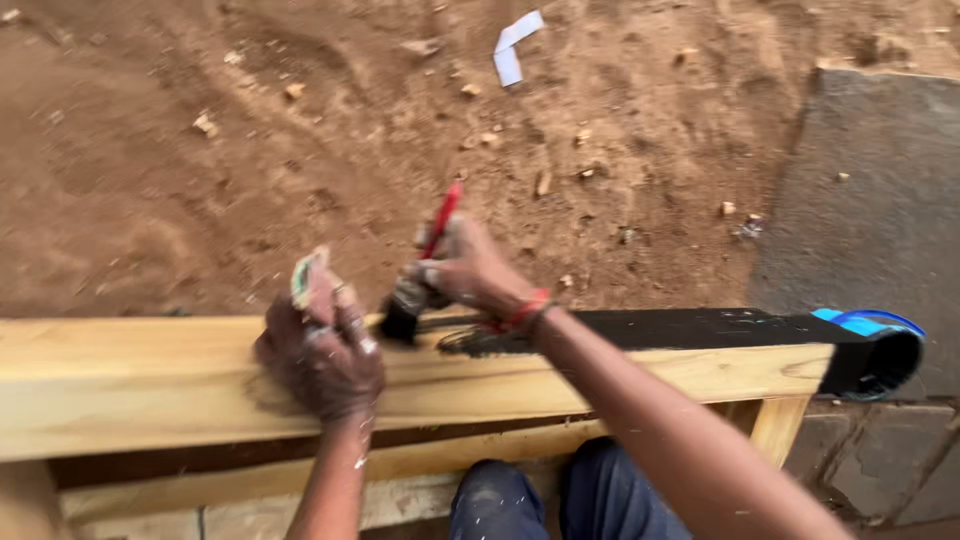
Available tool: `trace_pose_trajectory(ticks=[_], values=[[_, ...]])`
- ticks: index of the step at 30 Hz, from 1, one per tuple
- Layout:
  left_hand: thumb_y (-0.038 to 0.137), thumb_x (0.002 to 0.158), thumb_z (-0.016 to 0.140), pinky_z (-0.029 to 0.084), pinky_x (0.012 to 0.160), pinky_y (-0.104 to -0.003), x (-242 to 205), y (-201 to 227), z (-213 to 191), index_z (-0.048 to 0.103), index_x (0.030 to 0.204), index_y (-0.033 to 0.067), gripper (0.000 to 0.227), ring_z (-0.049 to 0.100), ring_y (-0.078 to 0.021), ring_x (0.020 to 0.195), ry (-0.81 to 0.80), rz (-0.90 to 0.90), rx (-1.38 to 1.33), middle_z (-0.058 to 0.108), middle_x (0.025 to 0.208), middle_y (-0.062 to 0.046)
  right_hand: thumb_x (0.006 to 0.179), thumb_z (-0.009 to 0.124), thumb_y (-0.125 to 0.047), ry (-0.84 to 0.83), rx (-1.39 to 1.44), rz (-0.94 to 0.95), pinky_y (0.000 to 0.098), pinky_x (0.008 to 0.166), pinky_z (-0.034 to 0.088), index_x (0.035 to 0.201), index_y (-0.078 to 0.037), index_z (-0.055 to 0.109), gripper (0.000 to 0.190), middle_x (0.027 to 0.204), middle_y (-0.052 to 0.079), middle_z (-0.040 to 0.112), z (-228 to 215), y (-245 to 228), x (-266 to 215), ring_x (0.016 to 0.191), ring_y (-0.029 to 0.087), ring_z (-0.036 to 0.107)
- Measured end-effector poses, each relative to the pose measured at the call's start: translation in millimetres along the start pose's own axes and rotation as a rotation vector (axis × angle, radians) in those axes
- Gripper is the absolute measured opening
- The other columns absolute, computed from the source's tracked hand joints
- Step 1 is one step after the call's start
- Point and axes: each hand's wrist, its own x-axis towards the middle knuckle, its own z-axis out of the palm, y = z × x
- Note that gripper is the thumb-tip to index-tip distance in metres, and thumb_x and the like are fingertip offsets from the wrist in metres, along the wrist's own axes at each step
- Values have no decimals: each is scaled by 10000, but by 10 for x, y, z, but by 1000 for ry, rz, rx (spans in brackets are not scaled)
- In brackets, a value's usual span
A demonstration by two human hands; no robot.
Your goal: The person paints a wooden frame with a brush and black paint, dipping the brush into a bucket and applying it to the wood surfaces.
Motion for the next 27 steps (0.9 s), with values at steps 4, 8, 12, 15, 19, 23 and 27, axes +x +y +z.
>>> trace_pose_trajectory(ticks=[4,8,12,15,19,23,27], values=[[377,1091,527,398,876,-501,-9,-30,-8,647,1423,172,409,576,-354,1071,-58,-34,-29,619,1138,-133,834,826,-267,-17,-667,612,400,858,596,1193,-36,695,446,1122,150,764,-935,880,-359,983,243,732],[400,1094,517,399,882,-496,38,-29,30,629,1385,135,408,580,-349,1080,23,-40,-81,627,1162,-128,890,671,-412,-45,-1246,728,437,953,579,1109,-161,809,360,1125,103,792,-3089,1151,-1576,1038,289,762],[422,1093,512,405,882,-489,2,-31,68,634,1346,103,425,587,-343,1071,-1,-48,-86,620,1126,-125,941,713,-325,161,-1452,932,467,765,615,1113,-35,734,337,1040,195,769,-3321,636,-1857,887,352,763],[424,1068,516,402,862,-499,6,-56,61,667,1413,152,464,584,-350,1035,-50,-27,9,621,1074,-132,893,732,-272,-6,-1238,679,450,736,590,1058,-65,696,267,940,151,747,-1775,348,-1272,832,317,743],[410,1112,475,428,935,-493,53,-3,7,617,1449,162,441,599,-303,1082,-59,-117,-226,658,1134,-89,828,757,-200,90,-736,378,428,697,557,983,-104,646,214,808,91,718,-582,-263,-791,759,269,716],[330,1106,488,425,880,-528,11,-27,-15,637,1414,124,399,601,-348,1102,54,66,-6,687,1220,-143,812,789,-185,255,-321,386,373,830,590,1107,-91,680,328,960,27,729,-1283,172,-1169,926,191,734],[379,1039,546,404,823,-561,67,-120,154,545,1268,-5,447,491,-391,912,-145,-463,-915,554,1057,-191,785,805,-328,388,-1147,800,452,841,579,932,-127,820,249,940,143,784,-3031,312,-2299,919,315,753]])
